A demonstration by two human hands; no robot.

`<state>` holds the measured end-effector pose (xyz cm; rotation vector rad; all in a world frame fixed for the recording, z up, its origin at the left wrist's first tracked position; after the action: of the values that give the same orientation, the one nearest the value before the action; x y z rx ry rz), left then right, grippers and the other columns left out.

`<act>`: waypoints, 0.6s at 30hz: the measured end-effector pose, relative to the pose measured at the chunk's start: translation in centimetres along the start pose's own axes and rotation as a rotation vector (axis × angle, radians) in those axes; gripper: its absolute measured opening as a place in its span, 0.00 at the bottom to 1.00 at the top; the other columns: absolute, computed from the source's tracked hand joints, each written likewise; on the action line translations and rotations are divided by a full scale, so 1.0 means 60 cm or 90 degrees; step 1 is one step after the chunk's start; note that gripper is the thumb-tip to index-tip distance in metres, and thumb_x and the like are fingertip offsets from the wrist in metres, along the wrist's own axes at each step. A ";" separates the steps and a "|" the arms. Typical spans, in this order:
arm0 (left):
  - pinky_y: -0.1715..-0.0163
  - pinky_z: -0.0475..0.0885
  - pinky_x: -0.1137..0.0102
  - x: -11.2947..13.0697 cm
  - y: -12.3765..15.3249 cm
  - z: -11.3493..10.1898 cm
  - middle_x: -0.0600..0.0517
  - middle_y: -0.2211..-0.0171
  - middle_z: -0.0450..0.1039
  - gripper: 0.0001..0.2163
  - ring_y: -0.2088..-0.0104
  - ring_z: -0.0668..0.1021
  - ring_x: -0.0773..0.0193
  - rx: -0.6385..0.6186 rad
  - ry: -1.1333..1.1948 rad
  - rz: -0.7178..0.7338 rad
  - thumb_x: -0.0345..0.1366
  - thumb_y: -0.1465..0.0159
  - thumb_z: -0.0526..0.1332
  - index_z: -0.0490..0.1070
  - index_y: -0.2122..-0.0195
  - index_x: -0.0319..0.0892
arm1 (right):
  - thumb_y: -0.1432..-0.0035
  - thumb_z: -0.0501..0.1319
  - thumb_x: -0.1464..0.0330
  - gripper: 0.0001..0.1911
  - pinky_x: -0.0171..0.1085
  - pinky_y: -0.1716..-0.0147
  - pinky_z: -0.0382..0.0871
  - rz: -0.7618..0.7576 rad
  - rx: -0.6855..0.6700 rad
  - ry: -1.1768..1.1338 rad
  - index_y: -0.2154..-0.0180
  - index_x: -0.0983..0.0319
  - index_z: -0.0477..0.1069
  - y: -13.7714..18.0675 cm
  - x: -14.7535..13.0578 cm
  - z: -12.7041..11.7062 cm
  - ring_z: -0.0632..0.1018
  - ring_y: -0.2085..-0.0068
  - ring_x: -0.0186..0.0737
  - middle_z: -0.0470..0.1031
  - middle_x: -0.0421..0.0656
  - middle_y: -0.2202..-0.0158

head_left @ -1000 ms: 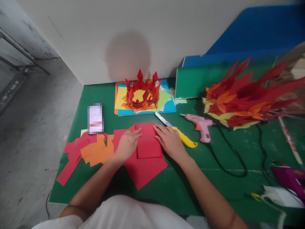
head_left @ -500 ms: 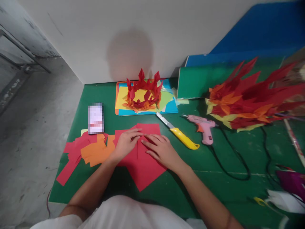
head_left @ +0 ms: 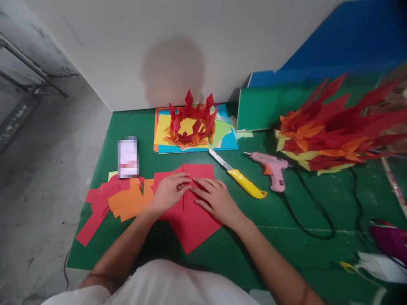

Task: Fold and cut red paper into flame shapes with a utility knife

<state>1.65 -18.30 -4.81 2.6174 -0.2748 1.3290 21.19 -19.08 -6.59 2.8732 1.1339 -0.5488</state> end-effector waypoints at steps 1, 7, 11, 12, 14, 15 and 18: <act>0.58 0.77 0.69 0.001 0.000 -0.001 0.49 0.50 0.76 0.08 0.54 0.79 0.61 -0.006 0.010 -0.004 0.32 0.38 0.59 0.77 0.59 0.43 | 0.36 0.54 0.61 0.17 0.48 0.47 0.58 0.003 0.002 -0.001 0.47 0.53 0.70 0.000 -0.001 0.000 0.68 0.45 0.46 0.68 0.45 0.42; 0.57 0.77 0.69 0.001 -0.003 0.002 0.48 0.51 0.76 0.08 0.53 0.79 0.61 -0.015 0.023 0.018 0.30 0.38 0.59 0.77 0.60 0.43 | 0.36 0.53 0.61 0.16 0.47 0.47 0.58 0.008 0.007 -0.015 0.48 0.55 0.71 -0.001 -0.003 -0.001 0.67 0.44 0.45 0.68 0.45 0.42; 0.54 0.75 0.67 -0.002 -0.001 0.007 0.48 0.51 0.75 0.09 0.52 0.78 0.61 -0.015 -0.005 0.031 0.29 0.37 0.58 0.76 0.60 0.43 | 0.36 0.54 0.61 0.17 0.47 0.47 0.57 0.010 -0.003 -0.021 0.48 0.54 0.70 -0.001 -0.001 0.000 0.67 0.44 0.45 0.67 0.46 0.41; 0.53 0.75 0.67 -0.003 -0.001 0.007 0.47 0.51 0.75 0.09 0.52 0.78 0.61 -0.013 -0.012 0.034 0.29 0.37 0.58 0.76 0.60 0.43 | 0.36 0.54 0.61 0.17 0.48 0.47 0.57 0.010 -0.005 -0.021 0.48 0.53 0.70 0.000 0.000 0.000 0.67 0.44 0.45 0.67 0.45 0.41; 0.52 0.75 0.66 -0.003 0.000 0.008 0.48 0.52 0.76 0.09 0.52 0.78 0.61 -0.008 -0.025 0.041 0.29 0.37 0.58 0.76 0.60 0.43 | 0.36 0.54 0.61 0.17 0.49 0.47 0.57 0.009 -0.006 -0.018 0.47 0.53 0.70 0.000 0.001 0.001 0.66 0.43 0.46 0.66 0.45 0.40; 0.51 0.74 0.66 -0.003 0.000 0.008 0.48 0.52 0.76 0.09 0.52 0.78 0.61 -0.004 -0.031 0.044 0.29 0.37 0.58 0.77 0.60 0.43 | 0.36 0.54 0.61 0.17 0.49 0.46 0.57 0.007 -0.006 -0.016 0.47 0.53 0.70 0.001 0.002 0.001 0.66 0.43 0.46 0.66 0.45 0.40; 0.50 0.73 0.65 -0.003 0.000 0.009 0.48 0.52 0.76 0.09 0.53 0.78 0.60 0.005 -0.053 0.052 0.30 0.37 0.58 0.77 0.61 0.43 | 0.36 0.54 0.61 0.17 0.48 0.47 0.57 0.002 -0.005 -0.011 0.48 0.53 0.70 0.001 0.002 0.001 0.66 0.43 0.46 0.66 0.45 0.40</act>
<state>1.98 -18.41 -5.29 2.6983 -0.3949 1.2503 21.27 -19.09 -6.71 2.8577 1.1261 -0.5681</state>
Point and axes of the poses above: each hand's wrist, its own y-axis away from the middle knuckle, its own z-axis out of the palm, x = y × z, the point moved 1 cm from there along -y, towards the middle knuckle
